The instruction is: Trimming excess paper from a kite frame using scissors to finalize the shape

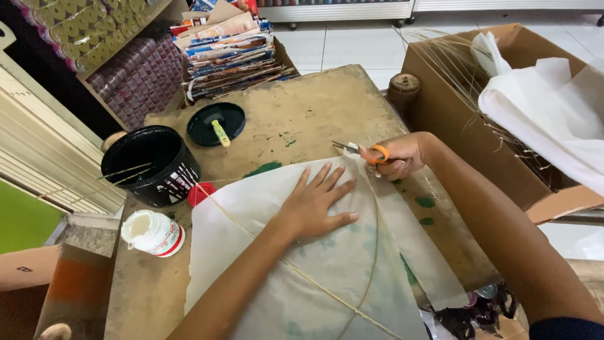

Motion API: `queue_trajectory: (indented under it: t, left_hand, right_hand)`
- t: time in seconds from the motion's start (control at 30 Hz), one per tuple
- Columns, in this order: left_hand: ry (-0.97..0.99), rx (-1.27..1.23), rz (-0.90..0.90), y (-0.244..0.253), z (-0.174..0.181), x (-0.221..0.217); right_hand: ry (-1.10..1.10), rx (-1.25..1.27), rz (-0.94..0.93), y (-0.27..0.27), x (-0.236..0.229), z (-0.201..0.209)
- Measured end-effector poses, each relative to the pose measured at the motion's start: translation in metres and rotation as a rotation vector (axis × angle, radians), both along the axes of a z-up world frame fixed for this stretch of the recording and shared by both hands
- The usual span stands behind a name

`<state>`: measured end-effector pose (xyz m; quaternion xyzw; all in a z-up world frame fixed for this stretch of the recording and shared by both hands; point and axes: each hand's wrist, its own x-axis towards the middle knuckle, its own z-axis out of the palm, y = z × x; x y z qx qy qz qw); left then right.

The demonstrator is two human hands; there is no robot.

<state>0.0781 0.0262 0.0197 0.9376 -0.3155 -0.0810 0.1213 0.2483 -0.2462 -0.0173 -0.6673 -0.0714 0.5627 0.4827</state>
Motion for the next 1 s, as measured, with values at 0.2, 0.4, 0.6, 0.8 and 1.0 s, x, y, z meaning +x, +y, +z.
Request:
queue_trajectory:
  t: [0.2, 0.4, 0.6, 0.8, 1.0]
  left_hand:
    - [-0.003, -0.017, -0.002, 0.000, 0.000, -0.001]
    - [-0.031, -0.020, -0.002, 0.001, -0.003, 0.000]
    - [-0.033, 0.004, -0.005, 0.000, -0.003, 0.000]
    - [-0.027, -0.013, -0.009, 0.001, 0.001, -0.003]
    - [-0.129, 0.015, -0.018, -0.002, 0.011, -0.008]
  right_hand:
    - [0.018, 0.030, -0.051, 0.004, -0.012, 0.013]
    - [-0.035, -0.024, -0.072, 0.009, -0.003, 0.001]
    - [-0.064, -0.032, -0.034, -0.006, 0.011, -0.024]
    - [-0.185, 0.069, -0.181, 0.005, -0.034, 0.028]
    - [-0.357, 0.057, -0.294, -0.014, -0.089, 0.063]
